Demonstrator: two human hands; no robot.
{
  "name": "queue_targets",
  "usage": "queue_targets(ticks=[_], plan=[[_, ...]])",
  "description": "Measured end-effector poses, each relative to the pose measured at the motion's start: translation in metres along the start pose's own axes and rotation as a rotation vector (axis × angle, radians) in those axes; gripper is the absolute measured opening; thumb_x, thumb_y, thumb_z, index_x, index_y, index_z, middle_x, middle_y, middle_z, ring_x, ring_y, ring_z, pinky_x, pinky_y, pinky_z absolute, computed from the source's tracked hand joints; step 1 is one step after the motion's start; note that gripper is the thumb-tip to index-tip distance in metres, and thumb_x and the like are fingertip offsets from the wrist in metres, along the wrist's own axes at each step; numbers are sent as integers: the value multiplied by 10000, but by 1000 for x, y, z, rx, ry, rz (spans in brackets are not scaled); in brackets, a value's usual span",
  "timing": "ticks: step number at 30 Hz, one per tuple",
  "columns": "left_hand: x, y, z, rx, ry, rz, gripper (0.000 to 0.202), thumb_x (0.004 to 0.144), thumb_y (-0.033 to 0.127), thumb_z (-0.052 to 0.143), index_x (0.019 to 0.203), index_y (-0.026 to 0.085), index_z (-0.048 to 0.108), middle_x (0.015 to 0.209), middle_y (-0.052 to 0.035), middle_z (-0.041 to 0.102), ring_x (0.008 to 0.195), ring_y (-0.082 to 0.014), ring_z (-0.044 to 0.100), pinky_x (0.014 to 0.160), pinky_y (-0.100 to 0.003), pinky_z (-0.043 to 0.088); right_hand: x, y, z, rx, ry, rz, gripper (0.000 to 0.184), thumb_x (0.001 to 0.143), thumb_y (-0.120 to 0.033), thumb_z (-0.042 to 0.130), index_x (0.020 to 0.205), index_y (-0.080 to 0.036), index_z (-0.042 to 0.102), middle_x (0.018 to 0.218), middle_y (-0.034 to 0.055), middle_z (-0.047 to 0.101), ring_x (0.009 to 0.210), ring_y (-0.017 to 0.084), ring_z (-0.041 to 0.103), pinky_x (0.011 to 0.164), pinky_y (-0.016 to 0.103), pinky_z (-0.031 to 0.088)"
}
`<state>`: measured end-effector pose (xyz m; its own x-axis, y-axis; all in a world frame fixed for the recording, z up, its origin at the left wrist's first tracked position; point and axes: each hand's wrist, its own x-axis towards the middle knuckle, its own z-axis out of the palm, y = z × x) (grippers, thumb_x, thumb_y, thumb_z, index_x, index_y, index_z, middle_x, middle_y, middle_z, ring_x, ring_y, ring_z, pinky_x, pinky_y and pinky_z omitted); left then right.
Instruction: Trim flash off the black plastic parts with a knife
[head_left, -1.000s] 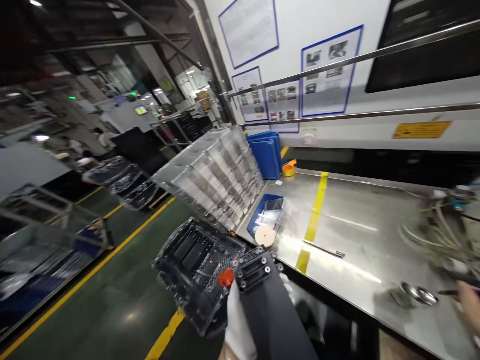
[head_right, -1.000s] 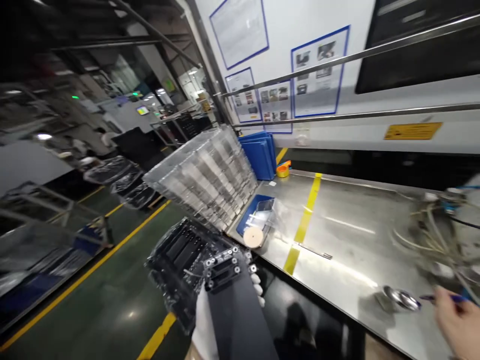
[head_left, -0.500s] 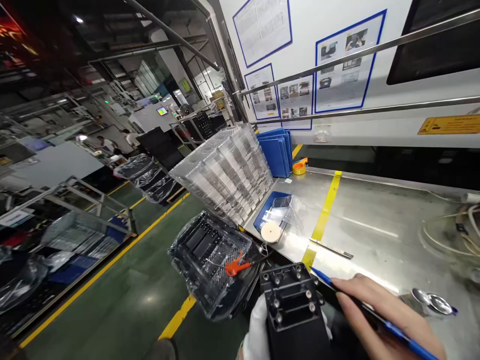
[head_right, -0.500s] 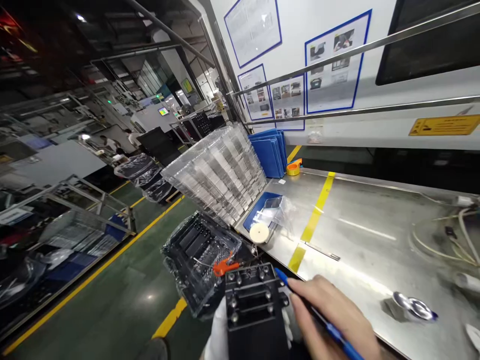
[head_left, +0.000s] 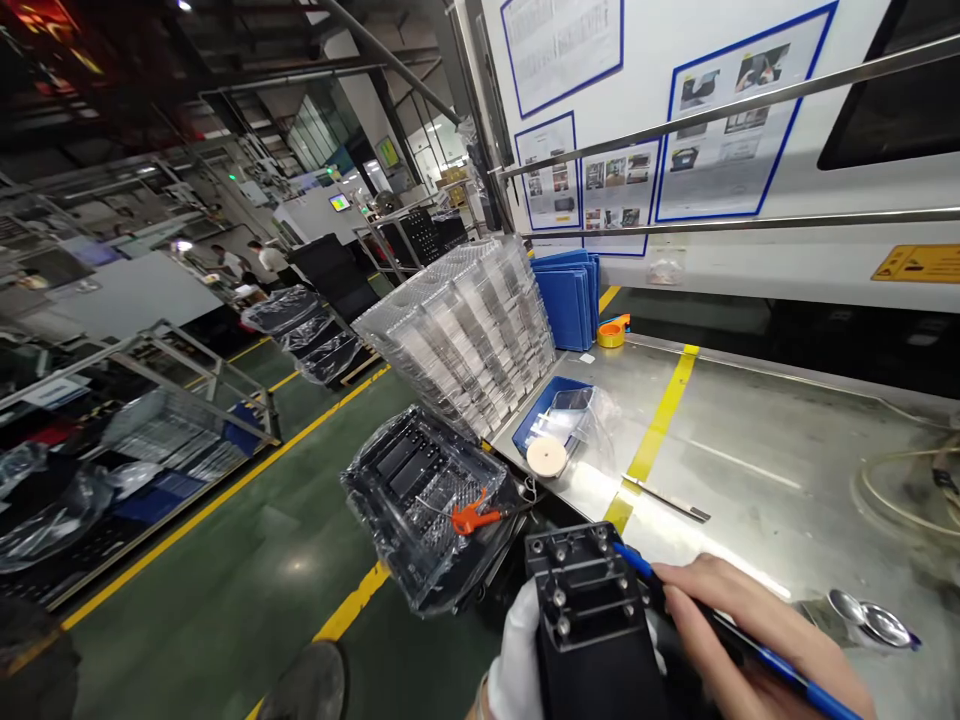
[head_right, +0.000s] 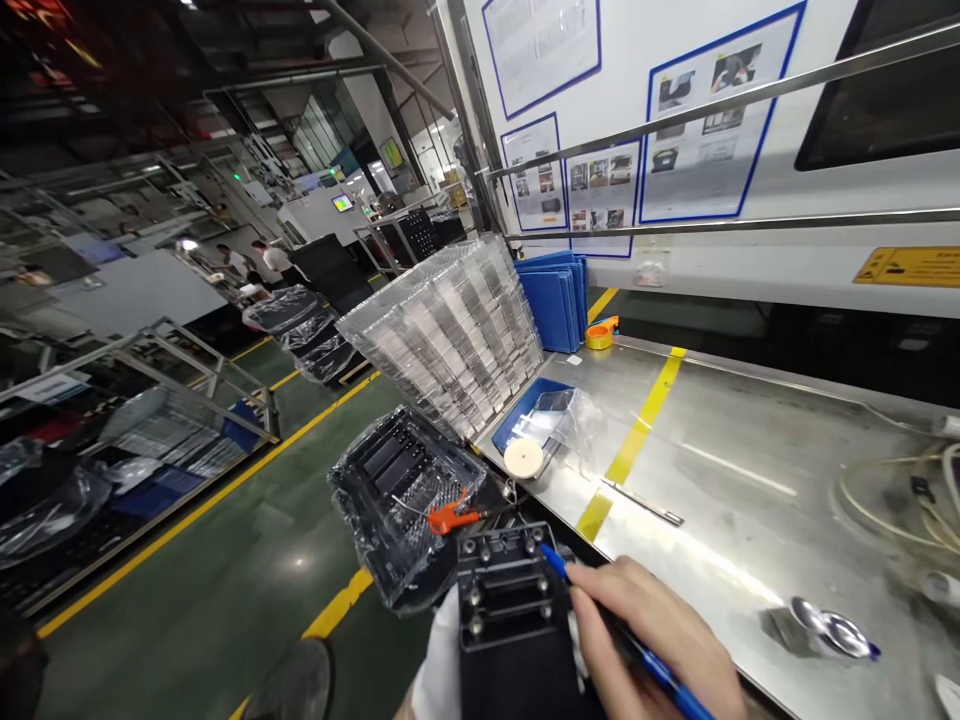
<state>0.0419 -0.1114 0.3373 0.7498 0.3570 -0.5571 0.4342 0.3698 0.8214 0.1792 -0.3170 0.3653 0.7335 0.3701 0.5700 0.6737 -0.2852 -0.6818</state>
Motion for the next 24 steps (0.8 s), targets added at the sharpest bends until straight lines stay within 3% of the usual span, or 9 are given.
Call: queue_targets(ticks=[3,6,12,18,24], plan=[[1,-2,2,115,73,18,649,745,342,836,1361,241,657,1051,-46,801,1300,-349,602,1204,-419,394,2,-3,0,21,-8,12,200,940,-202,631,1131,-253,661,935,12,753,816,144,741,760,182,592],[3,0,6,172,126,-14,594,738,389,835,1303,259,704,1086,-32,794,1315,-350,590,1204,-414,390,6,-3,1,21,-41,-22,225,945,-184,615,1156,-256,646,896,5,749,817,141,742,740,178,592],[-2,6,18,231,102,-22,685,742,438,821,1384,280,642,1029,-37,805,1169,-340,686,1155,-422,439,6,-5,0,-2,-43,-45,179,938,-212,631,1109,-260,655,943,14,772,854,162,757,751,175,603],[-7,4,33,343,146,84,561,854,458,689,1386,284,640,1292,-48,721,1246,-325,644,1159,-422,439,13,-13,9,60,-62,-84,220,933,-168,627,1138,-249,638,944,26,760,858,145,746,760,184,591],[-9,6,39,516,203,59,586,884,492,646,1440,319,579,1297,-45,718,1168,-323,688,1083,-463,512,16,-10,8,72,-139,-97,182,941,-176,633,1116,-223,642,875,8,722,788,109,718,731,163,576]])
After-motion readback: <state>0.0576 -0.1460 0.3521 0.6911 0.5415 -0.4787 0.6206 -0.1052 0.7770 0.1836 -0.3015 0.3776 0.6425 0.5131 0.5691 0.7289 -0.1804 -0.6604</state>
